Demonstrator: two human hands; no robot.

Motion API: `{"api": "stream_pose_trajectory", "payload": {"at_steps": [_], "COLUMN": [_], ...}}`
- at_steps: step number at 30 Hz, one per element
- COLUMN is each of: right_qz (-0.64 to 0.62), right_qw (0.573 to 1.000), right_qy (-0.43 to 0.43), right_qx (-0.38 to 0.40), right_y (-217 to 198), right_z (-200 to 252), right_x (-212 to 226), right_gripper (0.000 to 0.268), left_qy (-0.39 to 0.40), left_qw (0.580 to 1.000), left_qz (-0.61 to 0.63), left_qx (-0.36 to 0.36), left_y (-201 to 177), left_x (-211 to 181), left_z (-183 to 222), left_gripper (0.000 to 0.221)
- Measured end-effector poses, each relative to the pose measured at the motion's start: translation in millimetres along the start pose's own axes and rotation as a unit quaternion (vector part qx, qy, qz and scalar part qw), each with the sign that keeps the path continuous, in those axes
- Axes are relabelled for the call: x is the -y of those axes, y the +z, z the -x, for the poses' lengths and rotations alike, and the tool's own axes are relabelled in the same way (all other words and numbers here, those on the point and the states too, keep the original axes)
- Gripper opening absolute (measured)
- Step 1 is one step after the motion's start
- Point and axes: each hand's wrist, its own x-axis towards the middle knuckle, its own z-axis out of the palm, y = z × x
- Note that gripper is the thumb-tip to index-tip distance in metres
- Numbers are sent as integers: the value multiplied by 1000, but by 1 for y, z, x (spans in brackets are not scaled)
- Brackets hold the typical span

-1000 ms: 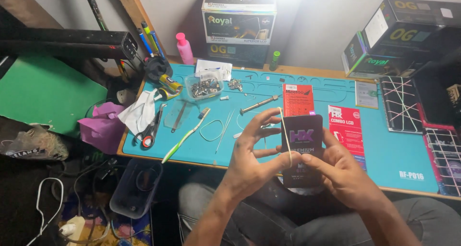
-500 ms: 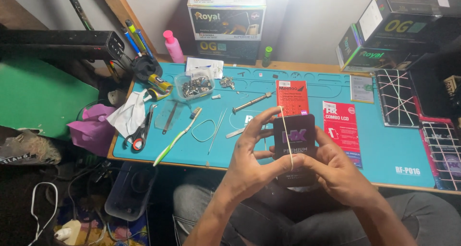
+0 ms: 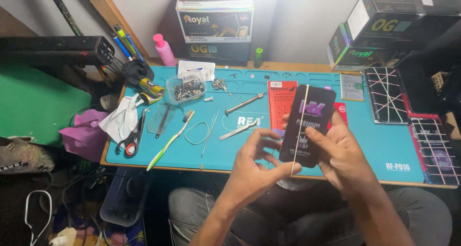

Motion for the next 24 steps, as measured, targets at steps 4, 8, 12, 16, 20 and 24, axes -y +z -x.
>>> {"api": "stream_pose_trajectory", "payload": {"at_steps": [4, 8, 12, 16, 20, 24], "right_qz": [-19, -57, -126, -178, -186, -206], "right_qw": [998, 984, 967, 967, 962, 945], "right_qy": [-31, -16, 38, 39, -20, -25], "right_qx": [-45, -166, -220, -180, -197, -253], "right_y": [-10, -40, -57, -62, -52, -86], "right_z": [-10, -26, -33, -21, -12, -35], "right_x": [20, 18, 5, 39, 66, 40], "right_gripper": [58, 58, 50, 56, 52, 48], "left_qy": [-56, 85, 163, 155, 101, 127], "left_qw": [998, 996, 977, 987, 993, 971], "left_qz": [-3, 5, 128, -40, -47, 200], "left_qx": [7, -11, 47, -14, -45, 23], "left_y": [13, 28, 36, 26, 20, 30], "left_x": [23, 24, 6, 3, 15, -8], "left_z": [26, 52, 54, 30, 18, 20], "left_gripper": [12, 14, 22, 16, 13, 31]}}
